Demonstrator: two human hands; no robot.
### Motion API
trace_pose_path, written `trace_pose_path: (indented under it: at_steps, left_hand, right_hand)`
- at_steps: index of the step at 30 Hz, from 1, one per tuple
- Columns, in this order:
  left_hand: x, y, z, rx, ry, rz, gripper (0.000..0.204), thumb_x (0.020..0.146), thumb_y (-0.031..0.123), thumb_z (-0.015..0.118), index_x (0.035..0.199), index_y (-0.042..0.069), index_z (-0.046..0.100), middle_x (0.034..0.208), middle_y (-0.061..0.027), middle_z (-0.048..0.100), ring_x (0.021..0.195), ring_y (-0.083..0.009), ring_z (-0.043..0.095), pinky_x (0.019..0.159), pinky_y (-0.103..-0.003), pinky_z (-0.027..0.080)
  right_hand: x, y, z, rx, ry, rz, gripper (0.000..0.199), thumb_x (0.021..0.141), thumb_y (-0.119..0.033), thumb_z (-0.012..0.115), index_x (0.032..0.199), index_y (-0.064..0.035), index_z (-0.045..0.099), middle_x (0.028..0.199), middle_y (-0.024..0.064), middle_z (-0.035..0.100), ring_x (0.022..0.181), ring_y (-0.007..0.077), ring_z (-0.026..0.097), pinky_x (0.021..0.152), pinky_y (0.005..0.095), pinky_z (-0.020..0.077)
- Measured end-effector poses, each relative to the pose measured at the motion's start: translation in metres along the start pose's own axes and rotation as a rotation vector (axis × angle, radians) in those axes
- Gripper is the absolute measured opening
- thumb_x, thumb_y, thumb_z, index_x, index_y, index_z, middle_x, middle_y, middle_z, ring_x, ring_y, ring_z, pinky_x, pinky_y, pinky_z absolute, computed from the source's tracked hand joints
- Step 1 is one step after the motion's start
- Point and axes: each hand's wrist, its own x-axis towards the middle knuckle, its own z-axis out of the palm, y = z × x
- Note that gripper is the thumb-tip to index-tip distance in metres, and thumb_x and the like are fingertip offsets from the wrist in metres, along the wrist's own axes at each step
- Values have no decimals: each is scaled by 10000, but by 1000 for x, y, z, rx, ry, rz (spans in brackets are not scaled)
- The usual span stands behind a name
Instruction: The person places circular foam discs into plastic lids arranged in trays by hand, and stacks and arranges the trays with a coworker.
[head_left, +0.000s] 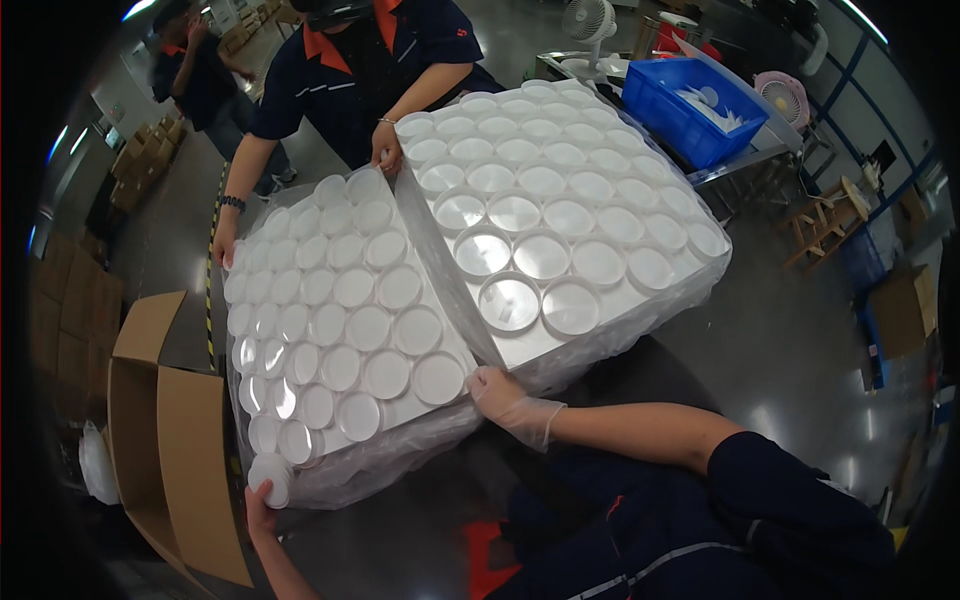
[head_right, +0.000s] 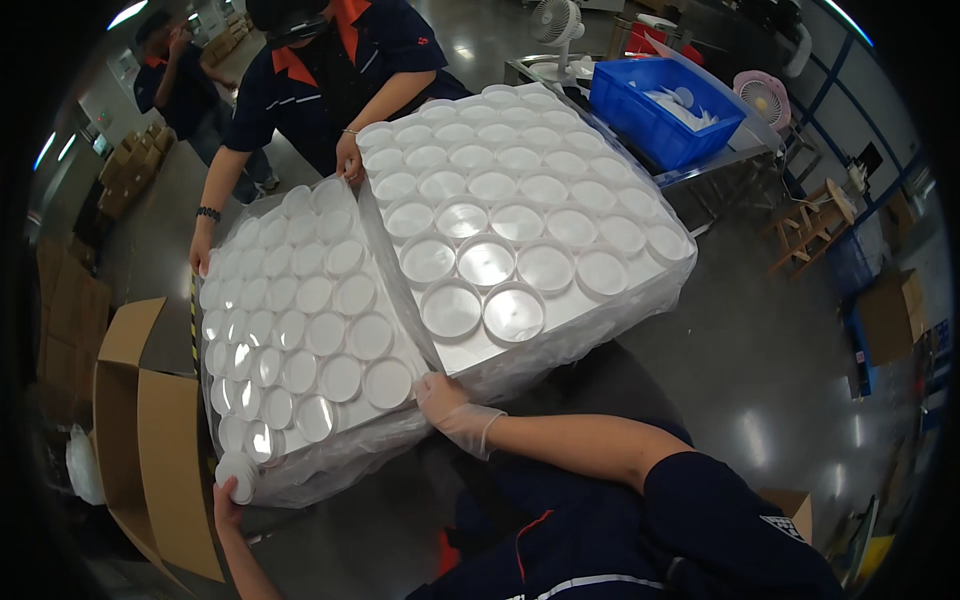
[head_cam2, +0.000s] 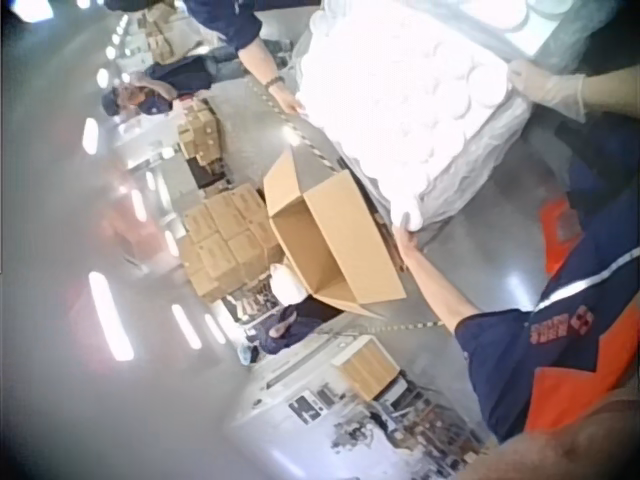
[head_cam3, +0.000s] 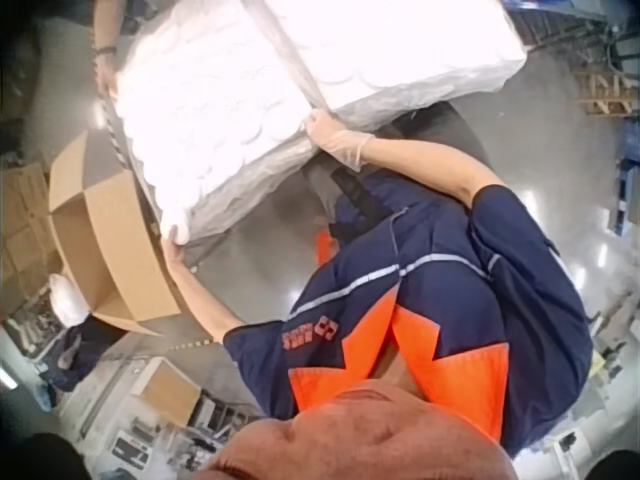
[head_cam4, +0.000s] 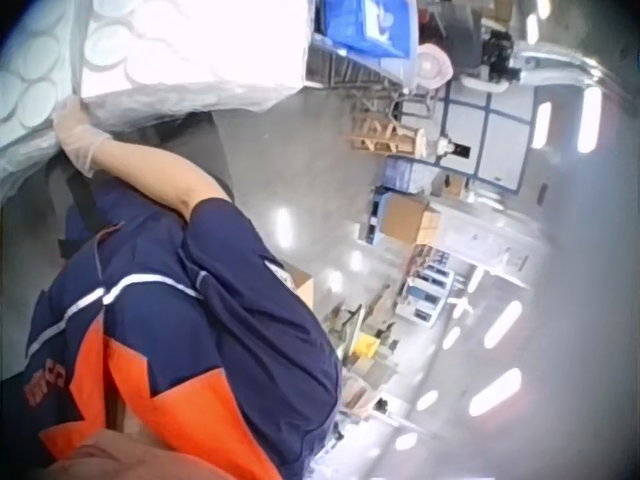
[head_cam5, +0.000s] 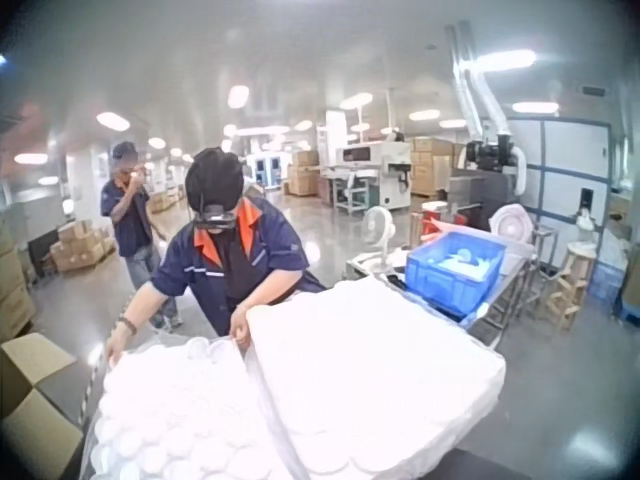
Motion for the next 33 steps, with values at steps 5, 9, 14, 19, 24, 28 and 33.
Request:
trace_pose_path:
  at_steps: [5, 9, 14, 19, 24, 28, 33]
  left_hand:
    - [0, 2, -1, 54, -103, -1, 531, 667, 133, 674, 1123, -38, 463, 1013, -111, 566, 924, -242, 564, 809, -357, 446]
    - [-3, 4, 10, 47, -121, -27, 541, 653, 138, 681, 1120, -33, 469, 1009, -107, 569, 921, -241, 566, 800, -356, 450]
    - [-2, 8, 6, 84, -123, -28, 551, 646, 147, 688, 1120, -30, 470, 1008, -104, 570, 918, -239, 567, 802, -356, 450]
    - [1, 6, 5, 94, -142, -81, 564, 643, 161, 694, 1124, -28, 468, 1004, -103, 570, 924, -236, 563, 812, -353, 444]
    - [1, 2, -3, 75, -170, -67, 558, 643, 151, 694, 1123, -24, 468, 1006, -103, 569, 927, -233, 560, 812, -357, 443]
    - [0, -2, 0, 86, -143, -33, 550, 632, 145, 702, 1106, -28, 481, 994, -100, 574, 912, -229, 565, 802, -352, 445]
    - [-3, 2, 8, 103, -141, -35, 532, 619, 133, 702, 1082, -31, 499, 964, -93, 583, 876, -220, 575, 783, -337, 450]
  right_hand:
    - [-5, 13, 23, -14, 289, -88, 253, 840, -248, 462, 819, -4, 527, 691, 187, 566, 656, 319, 577, 600, 376, 446]
    - [-7, -3, 7, 705, 33, 389, 200, 857, -194, 450, 819, -6, 507, 691, 135, 580, 600, 208, 587, 536, 284, 466]
    - [-7, 8, 10, 802, -83, 359, 138, 836, -108, 451, 777, 2, 509, 646, 87, 553, 539, 152, 544, 514, 234, 457]
    - [1, 22, 17, 572, -12, 205, 107, 797, -85, 471, 751, -12, 534, 628, 109, 563, 541, 196, 537, 532, 276, 444]
    - [-2, 20, 24, 89, 214, 4, 122, 768, -106, 483, 841, -33, 546, 694, 166, 565, 666, 312, 556, 631, 372, 443]
    - [1, 22, 28, 8, 271, -27, 140, 790, -124, 476, 861, -34, 556, 727, 181, 585, 711, 326, 577, 642, 379, 448]
    - [11, 26, 36, 56, 252, 82, 155, 818, -158, 474, 849, -28, 553, 754, 203, 591, 709, 352, 582, 626, 392, 452]
